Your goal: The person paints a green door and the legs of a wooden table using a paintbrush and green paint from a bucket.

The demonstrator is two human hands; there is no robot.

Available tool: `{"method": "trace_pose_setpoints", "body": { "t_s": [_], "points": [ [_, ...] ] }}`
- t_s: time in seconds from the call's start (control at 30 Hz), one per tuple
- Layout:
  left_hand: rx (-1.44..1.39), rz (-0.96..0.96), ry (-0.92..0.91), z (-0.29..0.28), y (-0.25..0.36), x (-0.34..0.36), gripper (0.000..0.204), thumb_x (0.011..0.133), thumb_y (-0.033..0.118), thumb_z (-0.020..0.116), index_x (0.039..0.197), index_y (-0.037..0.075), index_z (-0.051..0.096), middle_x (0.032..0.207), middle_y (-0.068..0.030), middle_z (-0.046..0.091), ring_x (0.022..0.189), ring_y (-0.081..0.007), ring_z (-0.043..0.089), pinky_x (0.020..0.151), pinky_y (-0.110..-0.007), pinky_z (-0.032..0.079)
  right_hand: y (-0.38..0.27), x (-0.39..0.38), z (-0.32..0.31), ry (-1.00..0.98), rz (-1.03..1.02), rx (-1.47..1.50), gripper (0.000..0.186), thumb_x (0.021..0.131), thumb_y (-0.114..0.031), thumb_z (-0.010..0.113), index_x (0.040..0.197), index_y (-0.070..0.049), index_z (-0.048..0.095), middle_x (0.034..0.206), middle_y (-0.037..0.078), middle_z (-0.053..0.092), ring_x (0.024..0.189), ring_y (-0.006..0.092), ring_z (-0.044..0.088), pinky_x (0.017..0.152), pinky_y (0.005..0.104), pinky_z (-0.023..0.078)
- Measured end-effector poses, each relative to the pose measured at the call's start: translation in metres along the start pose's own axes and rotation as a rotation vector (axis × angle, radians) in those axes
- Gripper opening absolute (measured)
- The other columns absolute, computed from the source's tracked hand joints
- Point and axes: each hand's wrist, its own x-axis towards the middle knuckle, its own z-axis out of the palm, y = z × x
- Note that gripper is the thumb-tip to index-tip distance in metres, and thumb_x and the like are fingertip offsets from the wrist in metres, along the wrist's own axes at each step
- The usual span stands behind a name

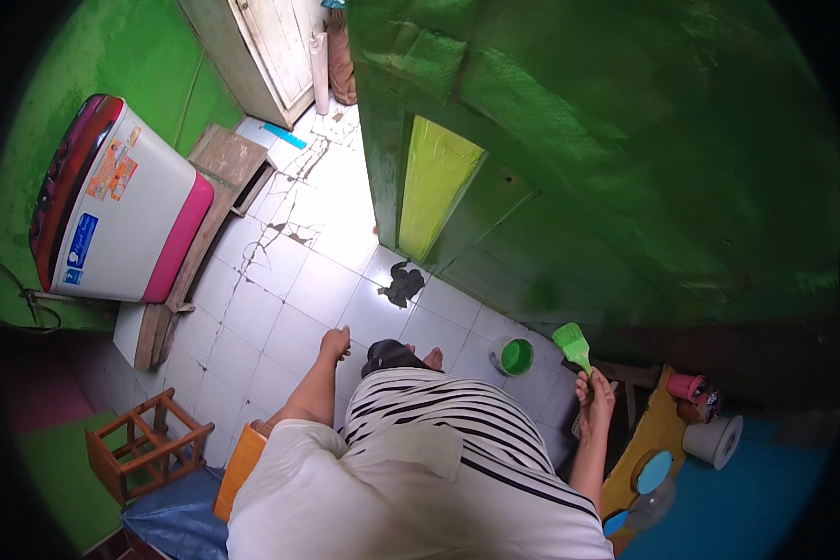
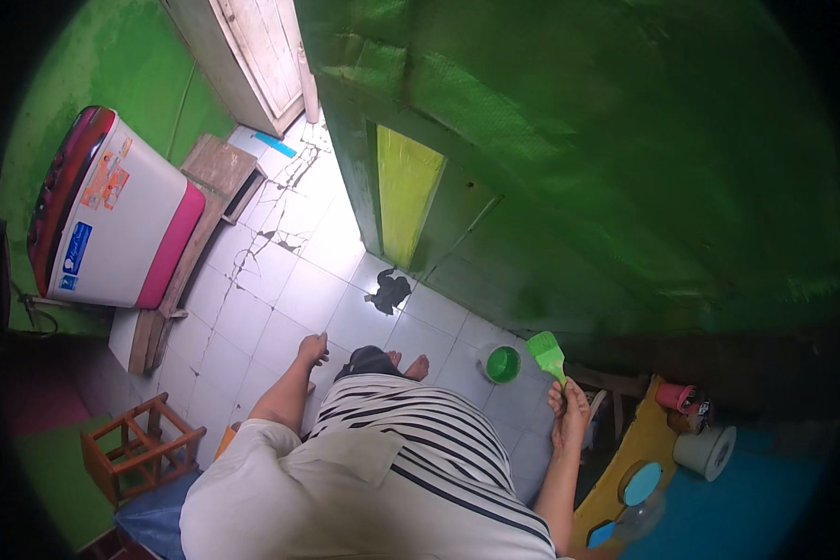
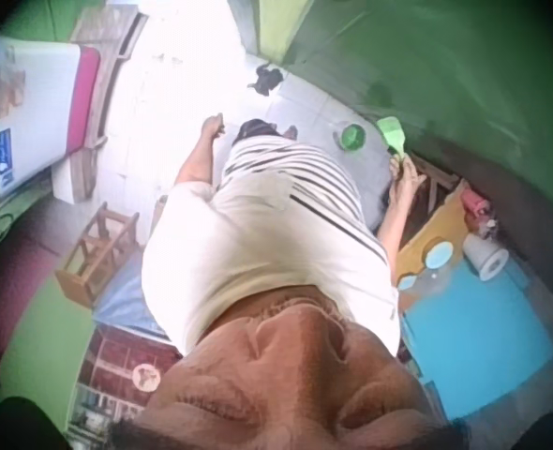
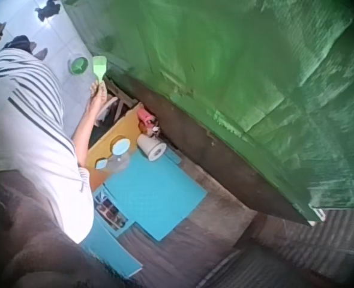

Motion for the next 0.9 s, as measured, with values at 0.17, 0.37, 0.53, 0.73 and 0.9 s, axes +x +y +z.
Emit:
{"method": "trace_pose_setpoints", "body": {
  "t_s": [0.17,0.37,0.53,0.73,0.9],
  "points": [
    [0.048,0.011,-0.031,0.009,-0.001,0.01,0.05,0.096,0.04,0.043,0.087,-0.006,0.06,0.075,-0.0154,0.067,0.059,-0.024,0.068,0.047,-0.038,0.053,0.031,-0.001,-0.025,0.033,0.116,-0.01,0.025,0.098,-0.012,0.055,0.118,0.001,0.06,0.089,0.009,0.068,0.068,0.0117,0.063,0.055,0.0217,0.049],
    [0.042,0.061,-0.033,0.015,0.022,0.017,0.047,0.096,0.039,0.045,0.09,-0.005,0.06,0.076,-0.0152,0.067,0.061,-0.0234,0.069,0.048,-0.036,0.054,0.06,0.01,-0.035,0.09,0.17,-0.044,0.027,0.098,-0.011,0.048,0.119,0.002,0.06,0.075,0.003,0.059,0.056,0.0086,0.049,0.048,0.0217,0.038],
    [0.023,0.109,-0.005,0.023,0.034,0.006,0.046,0.095,0.038,0.047,0.097,-0.006,0.058,0.079,-0.0164,0.067,0.062,-0.0245,0.069,0.048,-0.037,0.054,0.094,0.036,-0.068,0.099,0.233,-0.026,0.026,0.097,-0.013,0.048,0.116,0.002,0.059,0.073,0.003,0.055,0.055,0.0085,0.046,0.046,0.0221,0.036],
    [0.048,0.037,-0.017,0.069,0.028,-0.017,0.049,0.096,0.038,0.047,0.104,-0.01,0.055,0.087,-0.022,0.067,0.067,-0.0305,0.07,0.05,-0.041,0.056,0.101,0.055,-0.13,0.108,0.236,-0.039,0.027,0.096,-0.012,0.05,0.117,0.002,0.059,0.071,0.001,0.053,0.054,0.008,0.045,0.045,0.0221,0.035],
    [0.088,-0.004,-0.068,0.122,0.044,-0.04,0.05,0.097,0.038,0.049,0.116,-0.008,0.049,0.095,-0.0223,0.066,0.07,-0.0321,0.07,0.053,-0.043,0.057,0.128,0.067,-0.2,0.185,0.293,-0.007,0.029,0.096,-0.015,0.052,0.119,0.001,0.059,0.07,0.0,0.052,0.052,0.0068,0.043,0.044,0.0224,0.034]
  ]
}}
